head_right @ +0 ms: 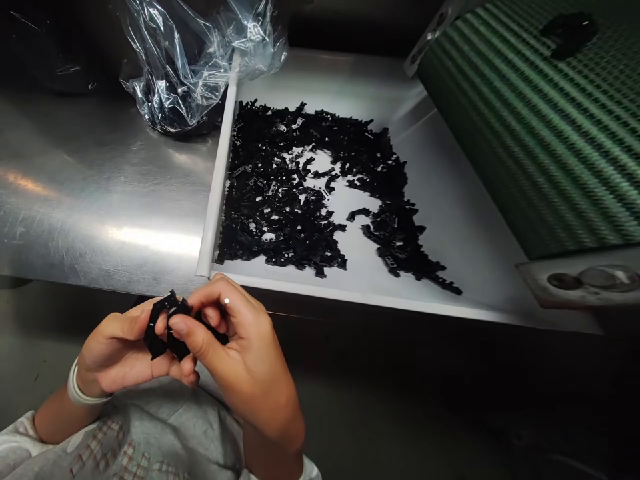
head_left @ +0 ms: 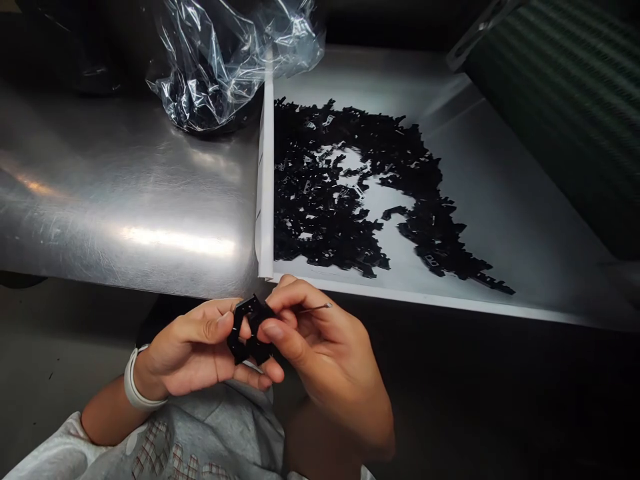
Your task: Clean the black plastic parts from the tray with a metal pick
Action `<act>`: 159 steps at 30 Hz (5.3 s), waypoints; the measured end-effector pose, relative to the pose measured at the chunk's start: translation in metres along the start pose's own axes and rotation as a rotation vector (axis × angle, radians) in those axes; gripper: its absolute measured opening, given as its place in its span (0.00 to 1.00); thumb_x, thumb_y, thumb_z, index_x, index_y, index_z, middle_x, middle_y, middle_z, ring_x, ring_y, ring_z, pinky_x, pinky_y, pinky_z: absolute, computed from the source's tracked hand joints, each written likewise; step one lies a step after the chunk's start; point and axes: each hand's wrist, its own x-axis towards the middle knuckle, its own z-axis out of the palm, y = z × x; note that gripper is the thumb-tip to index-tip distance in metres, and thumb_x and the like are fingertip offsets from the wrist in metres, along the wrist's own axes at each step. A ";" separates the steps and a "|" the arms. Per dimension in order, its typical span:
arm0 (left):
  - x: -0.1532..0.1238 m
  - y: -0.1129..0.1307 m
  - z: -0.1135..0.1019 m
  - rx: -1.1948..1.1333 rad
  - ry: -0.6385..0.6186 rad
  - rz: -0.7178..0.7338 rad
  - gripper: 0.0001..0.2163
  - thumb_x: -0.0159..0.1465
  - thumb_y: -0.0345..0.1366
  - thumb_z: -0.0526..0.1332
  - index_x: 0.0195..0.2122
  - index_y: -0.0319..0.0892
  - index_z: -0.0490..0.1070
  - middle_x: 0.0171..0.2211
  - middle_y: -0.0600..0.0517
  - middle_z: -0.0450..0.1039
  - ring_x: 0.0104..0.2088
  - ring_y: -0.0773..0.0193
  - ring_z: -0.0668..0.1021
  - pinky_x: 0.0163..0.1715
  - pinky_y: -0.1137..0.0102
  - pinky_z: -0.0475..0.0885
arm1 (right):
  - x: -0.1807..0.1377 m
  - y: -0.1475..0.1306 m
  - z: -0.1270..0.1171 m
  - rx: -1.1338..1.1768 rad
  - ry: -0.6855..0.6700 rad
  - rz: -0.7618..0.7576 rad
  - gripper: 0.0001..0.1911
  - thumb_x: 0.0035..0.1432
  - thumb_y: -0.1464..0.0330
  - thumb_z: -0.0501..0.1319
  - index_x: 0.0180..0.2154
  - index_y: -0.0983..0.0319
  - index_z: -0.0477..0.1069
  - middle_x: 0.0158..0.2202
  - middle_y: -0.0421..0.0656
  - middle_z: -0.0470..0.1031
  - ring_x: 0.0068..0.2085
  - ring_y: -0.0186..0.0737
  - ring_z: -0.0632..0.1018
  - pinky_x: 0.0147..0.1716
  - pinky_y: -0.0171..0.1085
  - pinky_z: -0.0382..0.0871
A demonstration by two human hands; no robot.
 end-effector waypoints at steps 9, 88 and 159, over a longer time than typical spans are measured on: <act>-0.003 0.000 0.003 -0.015 -0.010 -0.008 0.07 0.60 0.38 0.72 0.34 0.40 0.82 0.38 0.51 0.81 0.39 0.58 0.85 0.42 0.63 0.79 | -0.001 0.001 -0.002 0.125 -0.041 0.016 0.11 0.67 0.61 0.61 0.33 0.58 0.75 0.27 0.38 0.73 0.28 0.31 0.75 0.24 0.28 0.71; 0.005 -0.016 0.014 0.181 0.364 0.385 0.09 0.53 0.45 0.77 0.30 0.48 0.84 0.40 0.56 0.83 0.41 0.68 0.79 0.46 0.73 0.71 | -0.026 0.027 0.033 -0.328 0.292 -0.562 0.19 0.54 0.85 0.64 0.40 0.56 0.76 0.26 0.35 0.62 0.26 0.31 0.69 0.22 0.33 0.66; -0.034 0.009 -0.010 2.265 0.058 1.179 0.11 0.69 0.33 0.59 0.48 0.47 0.78 0.51 0.51 0.83 0.67 0.50 0.60 0.61 0.54 0.50 | -0.031 0.019 0.031 0.099 0.237 -0.126 0.14 0.71 0.64 0.57 0.29 0.58 0.65 0.25 0.33 0.63 0.26 0.27 0.64 0.27 0.26 0.61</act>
